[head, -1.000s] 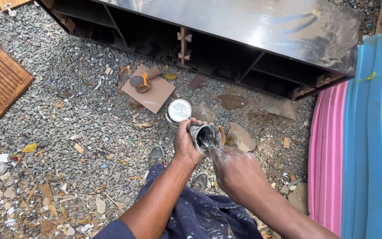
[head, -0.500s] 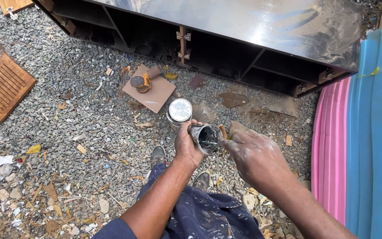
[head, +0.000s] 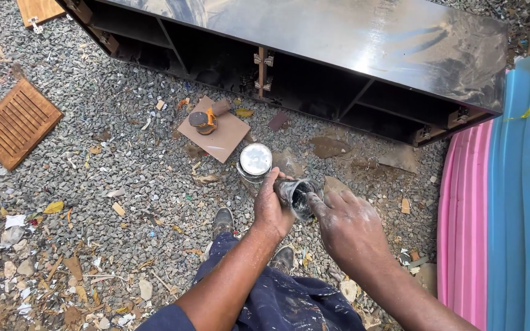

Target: Refining the paint application on a black wooden cabinet using a small applicator and manual wiping to ensure even coverage.

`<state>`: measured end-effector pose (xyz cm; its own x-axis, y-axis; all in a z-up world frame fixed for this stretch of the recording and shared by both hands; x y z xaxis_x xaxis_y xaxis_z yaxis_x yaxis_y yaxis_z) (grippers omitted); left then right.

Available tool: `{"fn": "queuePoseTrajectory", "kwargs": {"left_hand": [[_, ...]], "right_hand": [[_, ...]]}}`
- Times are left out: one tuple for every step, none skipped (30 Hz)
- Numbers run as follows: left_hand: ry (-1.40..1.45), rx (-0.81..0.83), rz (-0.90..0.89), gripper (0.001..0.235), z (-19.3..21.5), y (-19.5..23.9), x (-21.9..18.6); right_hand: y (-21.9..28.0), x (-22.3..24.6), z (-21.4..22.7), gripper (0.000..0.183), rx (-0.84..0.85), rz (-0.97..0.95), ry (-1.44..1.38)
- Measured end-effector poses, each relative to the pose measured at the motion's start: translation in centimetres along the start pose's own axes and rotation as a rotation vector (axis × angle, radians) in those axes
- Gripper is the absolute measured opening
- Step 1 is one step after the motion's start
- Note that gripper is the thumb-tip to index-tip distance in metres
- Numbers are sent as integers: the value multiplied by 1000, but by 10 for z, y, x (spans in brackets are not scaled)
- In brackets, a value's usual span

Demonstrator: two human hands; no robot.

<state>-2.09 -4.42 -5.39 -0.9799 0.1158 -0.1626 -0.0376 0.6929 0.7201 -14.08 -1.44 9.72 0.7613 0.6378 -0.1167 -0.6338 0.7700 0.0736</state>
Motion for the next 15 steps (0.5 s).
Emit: {"fn": "queuePoseTrajectory", "kwargs": {"left_hand": [[1, 7, -10, 17, -3, 1, -2], [2, 14, -19, 15, -7, 1, -4], [4, 13, -25, 15, -7, 0, -2], [-15, 41, -61, 17, -8, 0, -3], [-33, 71, -95, 20, -9, -1, -1], [-32, 71, -98, 20, -3, -4, -1], [-51, 69, -100, 20, 2, -7, 0], [-69, 66, -102, 21, 8, -10, 0], [-68, 68, -103, 21, 3, -5, -1], [-42, 49, -78, 17, -1, 0, 0], [-14, 26, -58, 13, -4, 7, -2], [-12, 24, -63, 13, -5, 4, -2], [-27, 23, -43, 15, -4, 2, 2], [-42, 21, -23, 19, -3, 0, 6], [-43, 20, -21, 19, -6, 1, 0]], "right_hand": [[1, 1, -8, 42, 186, -128, -72], [3, 3, -16, 39, 372, -257, -144], [3, 11, -9, 39, 370, -252, -144], [4, 16, -3, 42, 352, -353, -355], [7, 21, 2, 45, 331, -454, -565], [5, 21, 6, 45, 330, -451, -564], [7, 16, 8, 41, 269, -645, -872], [9, 12, 8, 39, 199, -834, -1182], [10, 13, 12, 39, 197, -832, -1180], [12, 11, 17, 40, 155, -865, -1134], [14, 9, 22, 40, 117, -893, -1090], [15, 9, 1, 40, 119, -887, -1092], [12, 11, -7, 39, -33, -609, -762], [12, 19, -15, 38, -172, -329, -429], [11, 11, -12, 38, -171, -331, -429]]}}
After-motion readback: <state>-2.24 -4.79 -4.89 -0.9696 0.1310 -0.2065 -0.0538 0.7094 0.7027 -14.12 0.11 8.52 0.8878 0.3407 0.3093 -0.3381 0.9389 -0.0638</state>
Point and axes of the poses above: each hand's wrist, its own y-axis away from the middle knuckle, its own z-axis out of the back of the hand, x = y × z, the point moved 5 cm from there along -y, towards the middle knuckle, and after that the axes turned 4 degrees about y, right-handed, at the moved point
